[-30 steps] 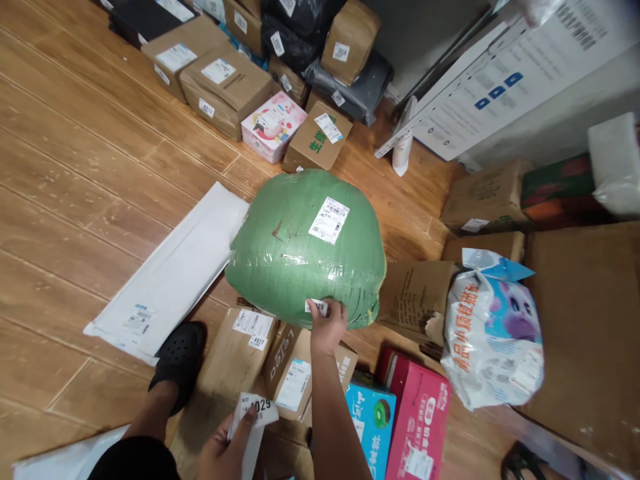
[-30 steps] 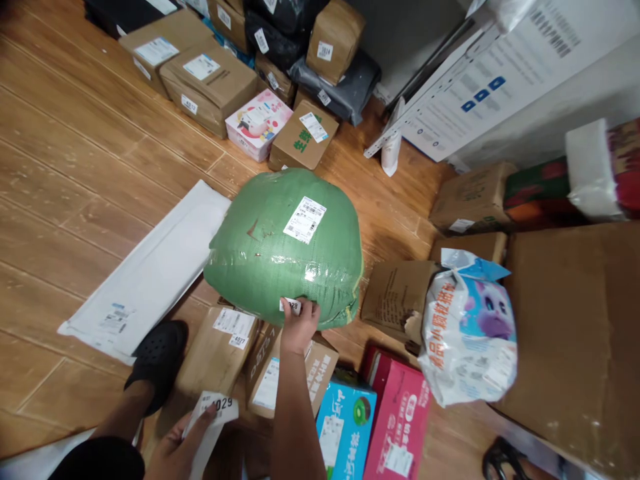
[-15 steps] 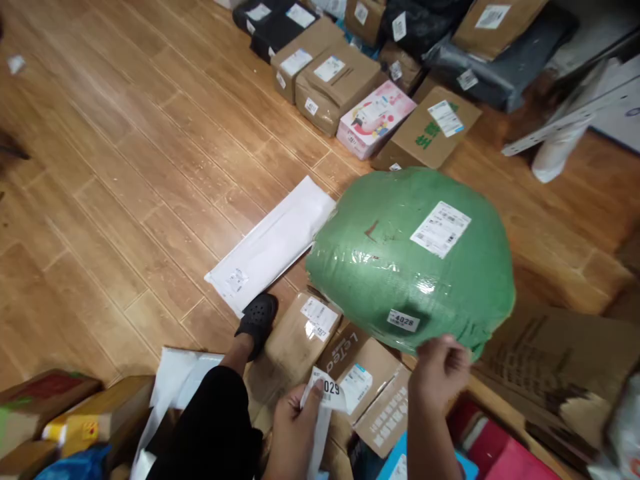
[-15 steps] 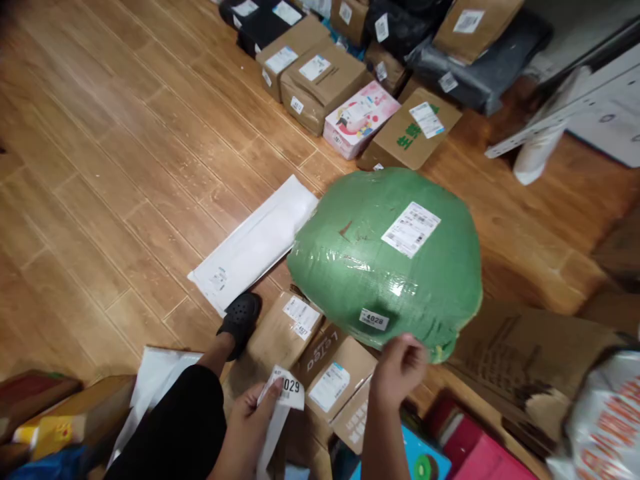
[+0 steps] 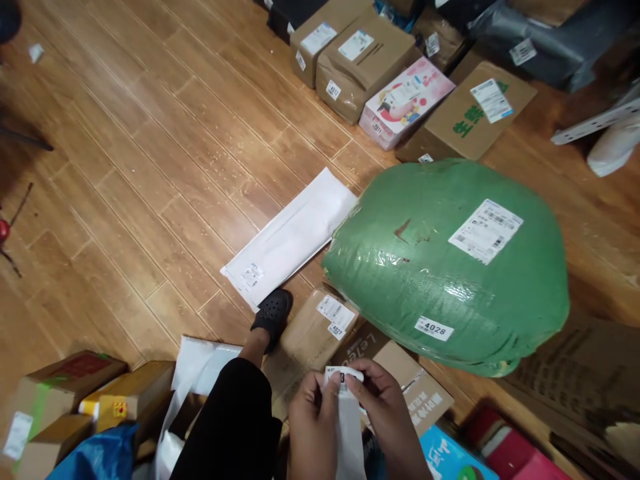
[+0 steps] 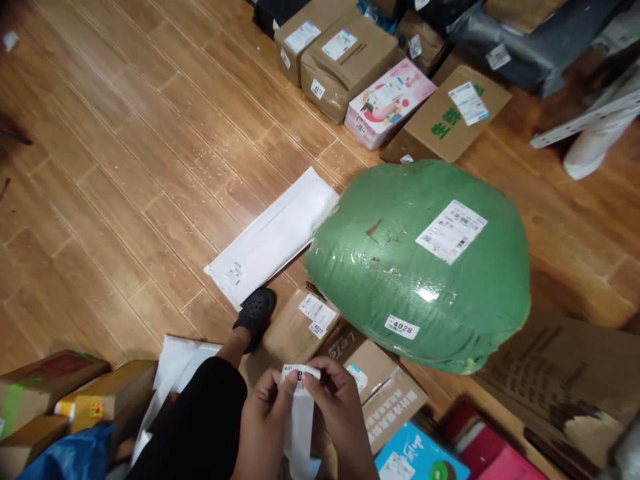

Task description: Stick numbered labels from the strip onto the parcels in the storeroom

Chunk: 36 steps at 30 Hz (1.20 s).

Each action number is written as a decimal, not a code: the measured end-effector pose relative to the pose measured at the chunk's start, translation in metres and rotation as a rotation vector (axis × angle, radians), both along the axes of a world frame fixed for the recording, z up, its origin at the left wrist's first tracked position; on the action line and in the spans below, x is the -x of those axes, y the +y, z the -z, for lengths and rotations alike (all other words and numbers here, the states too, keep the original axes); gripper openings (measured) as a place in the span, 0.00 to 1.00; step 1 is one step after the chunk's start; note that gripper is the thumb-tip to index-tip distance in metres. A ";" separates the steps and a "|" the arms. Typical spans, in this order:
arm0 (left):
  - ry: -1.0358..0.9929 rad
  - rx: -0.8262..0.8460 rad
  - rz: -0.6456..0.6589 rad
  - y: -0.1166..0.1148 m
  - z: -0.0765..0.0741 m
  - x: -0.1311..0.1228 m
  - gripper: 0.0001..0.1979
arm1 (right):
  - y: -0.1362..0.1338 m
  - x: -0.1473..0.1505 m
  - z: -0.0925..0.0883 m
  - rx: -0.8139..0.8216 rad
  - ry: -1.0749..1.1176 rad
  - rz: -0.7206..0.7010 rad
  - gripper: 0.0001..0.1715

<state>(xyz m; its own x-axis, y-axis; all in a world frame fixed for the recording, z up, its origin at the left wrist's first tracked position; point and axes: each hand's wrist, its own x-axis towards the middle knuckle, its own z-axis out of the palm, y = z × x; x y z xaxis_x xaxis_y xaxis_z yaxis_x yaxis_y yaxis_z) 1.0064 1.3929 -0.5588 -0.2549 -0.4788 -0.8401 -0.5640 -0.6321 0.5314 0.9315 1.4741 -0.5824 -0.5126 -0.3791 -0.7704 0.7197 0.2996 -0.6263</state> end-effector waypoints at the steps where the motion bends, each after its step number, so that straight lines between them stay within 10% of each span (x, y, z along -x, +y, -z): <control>1: -0.017 0.025 -0.001 -0.002 -0.002 0.003 0.27 | -0.003 -0.002 -0.001 -0.010 -0.016 0.040 0.18; 10: -0.071 0.058 0.005 0.000 0.000 -0.002 0.25 | -0.034 0.014 0.016 -0.303 0.332 0.189 0.18; 19: -0.061 0.207 0.191 -0.120 0.114 0.006 0.11 | -0.099 0.047 0.091 -0.124 0.329 0.145 0.29; 24: -0.040 0.240 0.305 -0.140 0.167 0.008 0.04 | -0.126 0.049 0.112 -0.023 0.281 0.151 0.35; 36: 0.009 0.258 0.521 -0.153 0.203 -0.008 0.08 | -0.176 0.046 0.157 0.010 0.316 0.292 0.35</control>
